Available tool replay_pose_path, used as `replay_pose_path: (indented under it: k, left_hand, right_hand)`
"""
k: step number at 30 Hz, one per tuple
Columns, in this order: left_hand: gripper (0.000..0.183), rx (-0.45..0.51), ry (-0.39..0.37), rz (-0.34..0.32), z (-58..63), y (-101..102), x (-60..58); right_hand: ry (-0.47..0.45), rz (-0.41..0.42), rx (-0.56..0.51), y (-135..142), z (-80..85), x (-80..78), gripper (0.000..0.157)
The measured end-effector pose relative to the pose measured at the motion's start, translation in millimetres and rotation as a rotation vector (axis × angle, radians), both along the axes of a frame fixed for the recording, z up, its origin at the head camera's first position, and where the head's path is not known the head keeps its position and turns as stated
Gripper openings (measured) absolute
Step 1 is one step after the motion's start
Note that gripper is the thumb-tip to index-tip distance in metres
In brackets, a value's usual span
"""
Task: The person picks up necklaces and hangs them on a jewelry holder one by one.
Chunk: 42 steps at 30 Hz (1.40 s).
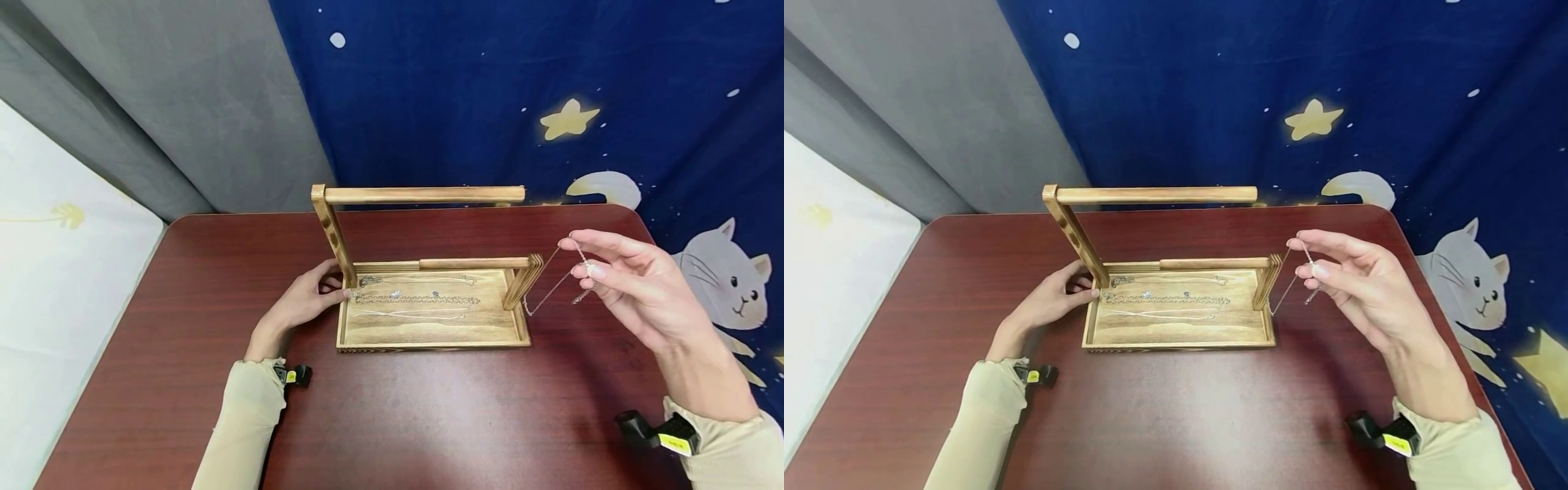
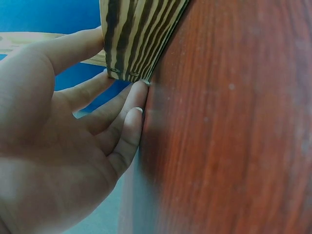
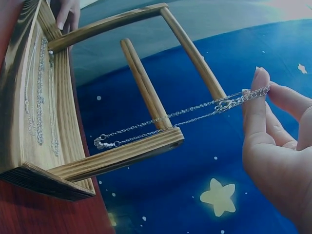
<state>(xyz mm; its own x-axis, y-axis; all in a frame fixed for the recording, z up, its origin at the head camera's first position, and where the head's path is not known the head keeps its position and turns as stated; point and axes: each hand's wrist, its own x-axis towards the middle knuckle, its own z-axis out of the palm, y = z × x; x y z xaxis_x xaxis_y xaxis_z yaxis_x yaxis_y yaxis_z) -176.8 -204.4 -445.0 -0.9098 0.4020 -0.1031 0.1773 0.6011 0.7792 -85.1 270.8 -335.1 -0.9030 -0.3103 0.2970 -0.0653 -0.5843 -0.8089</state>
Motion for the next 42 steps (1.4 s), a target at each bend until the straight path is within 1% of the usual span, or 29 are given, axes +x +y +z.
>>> replay_pose_path:
  k: [12, 18, 27, 33, 36, 40, 42]
  left_hand:
    - [0.062, 0.011, -0.012, 0.01, 3.4, 2.1, 2.7]
    - [0.061, 0.005, -0.009, 0.013, 3.6, 2.3, 2.8]
    - [0.063, -0.004, 0.003, 0.016, 3.4, 1.7, 3.0]
    - [0.063, -0.005, 0.004, 0.014, 1.7, 0.6, 2.2]
    - [0.064, -0.005, -0.003, 0.012, 2.7, 0.6, 2.3]
    - [0.066, -0.009, -0.016, 0.012, 4.8, 0.8, 2.8]
    - [0.067, -0.014, -0.019, 0.014, 5.4, 1.0, 3.0]
  right_hand:
    - [-0.002, -0.025, -0.067, 2.8, 4.5, -5.6, 0.047]
    - [0.017, -0.015, -0.097, 3.8, 5.6, -9.0, 0.045]
    - [0.007, -0.045, -0.089, 1.3, 10.0, -15.0, 0.043]
    - [0.009, -0.045, -0.082, -0.3, 14.8, -21.0, 0.043]
    - [0.006, -0.044, -0.07, -1.2, 16.8, -24.3, 0.044]
    - [-0.011, -0.016, -0.069, -2.8, 20.4, -29.5, 0.045]
    - [-0.01, -0.021, -0.044, -4.1, 23.4, -32.1, 0.044]
